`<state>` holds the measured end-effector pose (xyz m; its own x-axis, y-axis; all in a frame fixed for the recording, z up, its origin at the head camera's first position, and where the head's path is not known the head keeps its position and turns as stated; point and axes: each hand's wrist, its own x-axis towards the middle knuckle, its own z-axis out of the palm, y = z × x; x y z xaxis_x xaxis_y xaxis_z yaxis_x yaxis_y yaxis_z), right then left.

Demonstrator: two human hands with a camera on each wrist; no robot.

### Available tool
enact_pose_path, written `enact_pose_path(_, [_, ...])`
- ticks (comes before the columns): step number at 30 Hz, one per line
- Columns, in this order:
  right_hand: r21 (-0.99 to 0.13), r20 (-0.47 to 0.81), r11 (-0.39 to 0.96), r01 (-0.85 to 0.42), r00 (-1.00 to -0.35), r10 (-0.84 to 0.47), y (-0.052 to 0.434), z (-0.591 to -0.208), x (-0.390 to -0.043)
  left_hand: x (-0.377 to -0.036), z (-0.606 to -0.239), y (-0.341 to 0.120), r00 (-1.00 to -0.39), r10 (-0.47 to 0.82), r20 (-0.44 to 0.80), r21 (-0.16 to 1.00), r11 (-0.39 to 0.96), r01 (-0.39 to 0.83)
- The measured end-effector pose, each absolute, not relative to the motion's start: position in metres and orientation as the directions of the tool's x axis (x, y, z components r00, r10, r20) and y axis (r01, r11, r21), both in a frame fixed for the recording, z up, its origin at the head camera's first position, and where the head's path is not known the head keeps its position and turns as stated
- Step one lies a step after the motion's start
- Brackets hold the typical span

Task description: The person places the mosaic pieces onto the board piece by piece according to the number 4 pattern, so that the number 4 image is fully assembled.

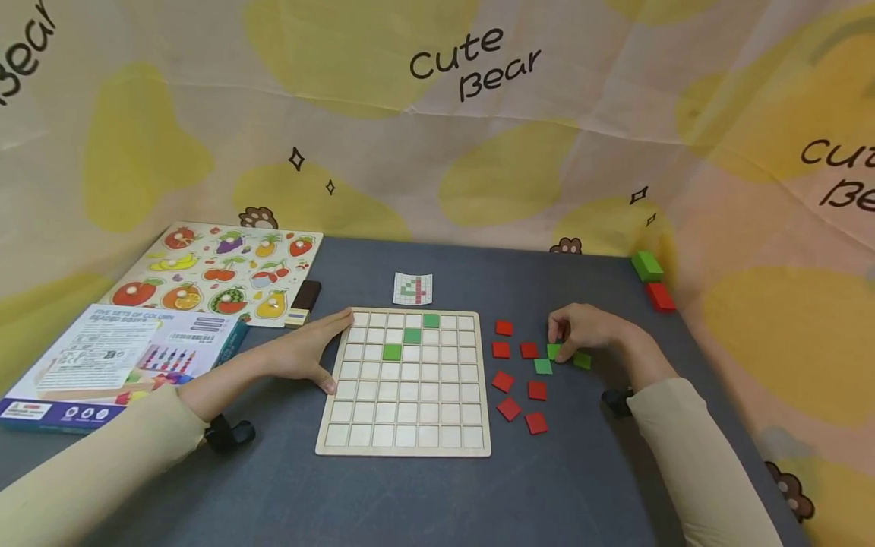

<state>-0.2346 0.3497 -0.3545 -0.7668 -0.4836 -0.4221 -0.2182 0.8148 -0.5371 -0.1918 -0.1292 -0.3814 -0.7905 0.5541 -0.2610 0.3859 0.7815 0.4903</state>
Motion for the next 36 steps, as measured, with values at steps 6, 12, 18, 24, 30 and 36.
enact_pose_path(6, [-0.510,-0.403,0.834,-0.209,-0.798,-0.447,0.344,-0.348,-0.238,-0.191,-0.381,-0.129,-0.790,0.556,-0.259,0.494,0.779,0.386])
enact_pose_path(12, [-0.537,-0.303,0.811,-0.231,-0.845,-0.441,0.319,-0.346,-0.243,-0.191,-0.382,-0.129,-0.784,0.564,-0.258,0.499,0.773,0.392])
enact_pose_path(18, [-0.555,-0.172,0.773,-0.306,-0.868,-0.467,0.269,-0.350,-0.241,-0.191,-0.382,-0.129,-0.781,0.570,-0.256,0.491,0.772,0.403])
enact_pose_path(24, [-0.580,-0.057,0.714,-0.391,-0.855,-0.515,0.211,-0.352,-0.234,-0.193,-0.382,-0.129,-0.775,0.575,-0.264,0.490,0.772,0.406])
enact_pose_path(30, [-0.590,-0.035,0.671,-0.448,-0.817,-0.576,0.153,-0.357,-0.223,-0.193,-0.381,-0.130,-0.780,0.570,-0.260,0.487,0.775,0.403])
enact_pose_path(36, [-0.586,-0.038,0.635,-0.503,-0.766,-0.642,0.111,-0.360,-0.208,-0.193,-0.381,-0.130,-0.779,0.571,-0.260,0.492,0.772,0.402])
